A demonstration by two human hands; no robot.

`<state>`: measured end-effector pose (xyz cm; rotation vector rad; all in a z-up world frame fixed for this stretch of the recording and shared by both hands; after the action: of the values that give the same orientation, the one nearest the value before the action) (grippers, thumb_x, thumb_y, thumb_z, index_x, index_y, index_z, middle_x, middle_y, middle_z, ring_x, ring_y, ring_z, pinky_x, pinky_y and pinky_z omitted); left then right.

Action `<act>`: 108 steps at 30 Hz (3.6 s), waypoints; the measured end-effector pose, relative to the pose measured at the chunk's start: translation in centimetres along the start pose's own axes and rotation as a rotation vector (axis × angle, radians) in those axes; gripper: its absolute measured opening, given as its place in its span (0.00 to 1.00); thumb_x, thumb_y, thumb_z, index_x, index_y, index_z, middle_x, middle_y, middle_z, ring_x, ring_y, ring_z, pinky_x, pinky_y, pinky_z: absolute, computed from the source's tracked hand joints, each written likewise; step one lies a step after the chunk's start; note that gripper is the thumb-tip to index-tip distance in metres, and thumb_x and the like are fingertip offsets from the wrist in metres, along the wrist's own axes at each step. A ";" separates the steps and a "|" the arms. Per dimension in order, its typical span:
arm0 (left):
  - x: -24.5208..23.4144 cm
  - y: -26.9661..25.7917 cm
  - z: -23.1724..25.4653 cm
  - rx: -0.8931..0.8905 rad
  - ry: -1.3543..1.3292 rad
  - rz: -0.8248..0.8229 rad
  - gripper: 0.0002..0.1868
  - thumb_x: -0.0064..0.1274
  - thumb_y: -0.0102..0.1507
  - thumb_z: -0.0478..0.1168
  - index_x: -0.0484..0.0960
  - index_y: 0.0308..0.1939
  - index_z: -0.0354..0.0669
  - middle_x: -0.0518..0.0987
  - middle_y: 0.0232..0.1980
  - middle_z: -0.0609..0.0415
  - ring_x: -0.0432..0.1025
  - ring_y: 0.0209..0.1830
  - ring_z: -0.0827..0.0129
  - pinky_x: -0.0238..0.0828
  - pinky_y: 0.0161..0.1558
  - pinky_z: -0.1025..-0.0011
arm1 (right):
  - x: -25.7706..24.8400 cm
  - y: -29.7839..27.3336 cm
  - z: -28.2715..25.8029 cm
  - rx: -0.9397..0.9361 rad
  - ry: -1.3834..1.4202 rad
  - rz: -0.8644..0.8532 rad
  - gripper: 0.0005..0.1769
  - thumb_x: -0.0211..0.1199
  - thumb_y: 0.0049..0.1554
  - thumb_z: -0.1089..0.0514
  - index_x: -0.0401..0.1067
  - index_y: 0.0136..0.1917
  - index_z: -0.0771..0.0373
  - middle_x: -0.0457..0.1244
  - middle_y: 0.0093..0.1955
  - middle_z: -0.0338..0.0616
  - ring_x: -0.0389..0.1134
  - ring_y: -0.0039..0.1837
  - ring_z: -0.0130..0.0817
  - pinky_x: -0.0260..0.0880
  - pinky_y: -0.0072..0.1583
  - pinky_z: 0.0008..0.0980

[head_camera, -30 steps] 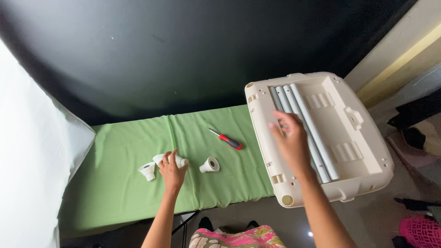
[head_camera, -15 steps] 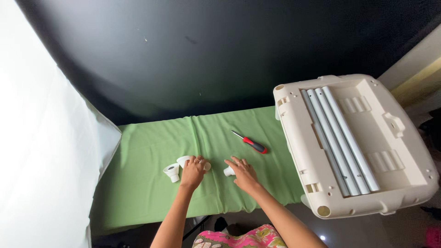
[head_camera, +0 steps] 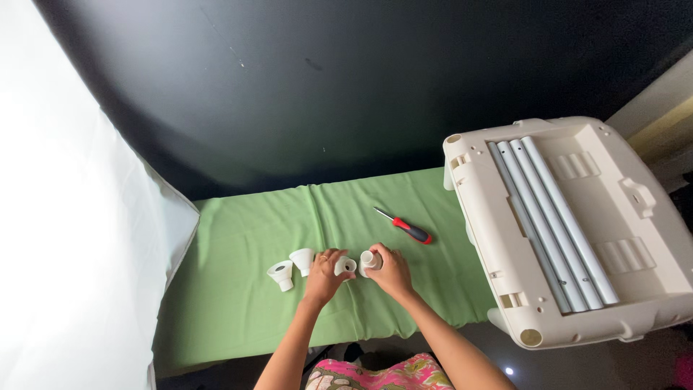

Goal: The person uses a screwdriver to remove the four legs from an overturned white plastic stool. Each leg is unscrewed and placed on the green-covered table. The person then separates the foot caps from the leg tubes and arranges the parts on the table.

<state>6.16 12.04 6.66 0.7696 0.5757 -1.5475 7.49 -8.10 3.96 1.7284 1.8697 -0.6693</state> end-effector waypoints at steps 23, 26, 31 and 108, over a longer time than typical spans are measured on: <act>-4.2 -3.8 -7.4 -0.476 0.049 0.367 0.44 0.69 0.53 0.44 0.66 0.71 0.55 0.55 0.76 0.43 0.50 0.75 0.44 0.53 0.68 0.43 | -2.6 -3.3 -3.6 -0.093 0.052 0.038 0.31 0.70 0.48 0.64 0.65 0.64 0.56 0.63 0.65 0.47 0.62 0.66 0.51 0.65 0.64 0.46; -4.5 -3.4 -5.0 -0.399 0.065 0.417 0.36 0.65 0.57 0.39 0.69 0.69 0.54 0.56 0.76 0.44 0.50 0.75 0.45 0.48 0.70 0.43 | -6.7 -4.4 -6.7 -0.033 0.124 0.029 0.25 0.68 0.53 0.62 0.67 0.64 0.57 0.64 0.64 0.45 0.66 0.63 0.44 0.67 0.63 0.42; -4.0 -2.9 -0.7 -0.307 0.103 0.489 0.33 0.61 0.57 0.35 0.72 0.66 0.52 0.56 0.75 0.43 0.50 0.75 0.43 0.41 0.70 0.43 | -15.6 -5.5 -9.0 -0.031 0.151 0.114 0.16 0.65 0.57 0.59 0.73 0.59 0.57 0.69 0.60 0.39 0.71 0.59 0.33 0.73 0.56 0.34; 0.4 0.2 20.3 -0.161 -1.338 -0.087 0.26 0.56 0.66 0.41 0.71 0.66 0.35 0.82 0.50 0.53 0.75 0.48 0.72 0.70 0.50 0.69 | -20.9 -9.6 -1.9 0.294 0.668 -0.527 0.33 0.59 0.59 0.41 0.67 0.72 0.61 0.68 0.56 0.37 0.68 0.58 0.25 0.68 0.58 0.32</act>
<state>3.50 -3.38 19.68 -0.4828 -0.2779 -1.6862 -0.79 -23.21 19.33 1.7809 2.8763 -0.6193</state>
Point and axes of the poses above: each hand's wrist, its own y-axis towards the middle knuckle, its own x-axis out of the palm, z = x × y, the point moved 4 cm from there along y, towards the middle knuckle
